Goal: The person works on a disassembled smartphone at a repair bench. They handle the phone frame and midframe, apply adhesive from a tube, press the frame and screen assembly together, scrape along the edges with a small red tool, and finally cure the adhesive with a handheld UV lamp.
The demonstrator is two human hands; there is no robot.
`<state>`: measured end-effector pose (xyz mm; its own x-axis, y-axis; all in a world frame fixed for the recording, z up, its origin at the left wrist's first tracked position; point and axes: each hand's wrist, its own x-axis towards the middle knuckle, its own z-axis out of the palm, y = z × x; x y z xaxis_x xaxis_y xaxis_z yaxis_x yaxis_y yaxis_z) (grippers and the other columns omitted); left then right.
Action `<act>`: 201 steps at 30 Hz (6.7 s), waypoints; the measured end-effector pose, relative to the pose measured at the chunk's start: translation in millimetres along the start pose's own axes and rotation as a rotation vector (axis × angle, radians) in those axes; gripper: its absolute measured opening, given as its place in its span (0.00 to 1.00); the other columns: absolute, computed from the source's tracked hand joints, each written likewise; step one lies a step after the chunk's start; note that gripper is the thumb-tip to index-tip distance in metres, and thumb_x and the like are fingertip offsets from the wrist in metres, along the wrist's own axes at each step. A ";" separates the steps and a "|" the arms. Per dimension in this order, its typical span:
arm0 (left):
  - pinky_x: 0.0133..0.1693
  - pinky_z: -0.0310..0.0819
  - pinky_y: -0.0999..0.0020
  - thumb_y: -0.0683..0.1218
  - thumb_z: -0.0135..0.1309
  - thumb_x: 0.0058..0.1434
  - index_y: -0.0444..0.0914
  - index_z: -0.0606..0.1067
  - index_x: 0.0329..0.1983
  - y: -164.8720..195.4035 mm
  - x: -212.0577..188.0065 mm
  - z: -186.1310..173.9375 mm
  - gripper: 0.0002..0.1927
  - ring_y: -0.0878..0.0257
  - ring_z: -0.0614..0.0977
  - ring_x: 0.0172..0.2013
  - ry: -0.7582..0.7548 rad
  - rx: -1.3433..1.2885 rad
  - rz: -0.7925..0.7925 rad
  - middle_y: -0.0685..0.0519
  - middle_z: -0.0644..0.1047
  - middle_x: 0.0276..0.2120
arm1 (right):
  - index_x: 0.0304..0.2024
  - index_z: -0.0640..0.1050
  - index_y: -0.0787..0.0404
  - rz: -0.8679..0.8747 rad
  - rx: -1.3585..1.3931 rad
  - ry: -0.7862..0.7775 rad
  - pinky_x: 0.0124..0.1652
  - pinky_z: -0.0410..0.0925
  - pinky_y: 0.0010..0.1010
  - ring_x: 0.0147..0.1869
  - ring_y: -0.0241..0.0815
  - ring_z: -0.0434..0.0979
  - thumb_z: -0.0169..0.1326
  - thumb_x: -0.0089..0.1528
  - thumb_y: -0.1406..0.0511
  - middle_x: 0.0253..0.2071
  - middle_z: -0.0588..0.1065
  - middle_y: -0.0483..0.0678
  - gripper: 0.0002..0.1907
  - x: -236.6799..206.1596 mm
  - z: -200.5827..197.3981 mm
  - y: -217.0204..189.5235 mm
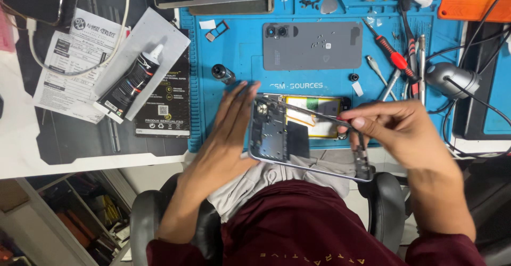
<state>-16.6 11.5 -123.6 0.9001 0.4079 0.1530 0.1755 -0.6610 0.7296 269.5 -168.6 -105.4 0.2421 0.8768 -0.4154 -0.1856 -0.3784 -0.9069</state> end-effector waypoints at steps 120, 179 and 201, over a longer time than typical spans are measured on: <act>0.42 0.79 0.65 0.75 0.50 0.51 0.32 0.71 0.67 67.0 28.8 18.4 0.52 0.54 0.82 0.47 0.667 -0.474 0.270 0.38 0.73 0.55 | 0.40 0.80 0.66 -0.738 -0.639 0.348 0.33 0.68 0.24 0.41 0.40 0.76 0.70 0.52 0.69 0.44 0.73 0.57 0.16 -24.6 121.7 -74.7; 0.44 0.80 0.59 0.77 0.48 0.54 0.24 0.65 0.64 68.5 46.2 9.6 0.57 0.51 0.80 0.45 0.654 -0.892 0.041 0.34 0.77 0.47 | 0.49 0.64 0.60 -0.950 0.415 0.530 0.31 0.81 0.34 0.37 0.40 0.78 0.58 0.71 0.65 0.35 0.80 0.52 0.16 -15.0 133.2 12.7; 0.39 0.79 0.50 0.67 0.48 0.66 0.53 0.63 0.75 42.1 36.3 51.0 0.36 0.48 0.78 0.47 0.179 -2.151 0.209 0.33 0.73 0.48 | 0.48 0.68 0.59 -0.842 0.032 0.270 0.43 0.80 0.51 0.39 0.47 0.85 0.58 0.65 0.69 0.40 0.76 0.53 0.14 -84.2 132.5 6.6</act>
<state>43.8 -33.6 -121.3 0.7821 0.5667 0.2591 -0.6059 0.7888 0.1034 121.6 -205.7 -67.0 0.5263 0.7590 0.3834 0.1300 0.3738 -0.9184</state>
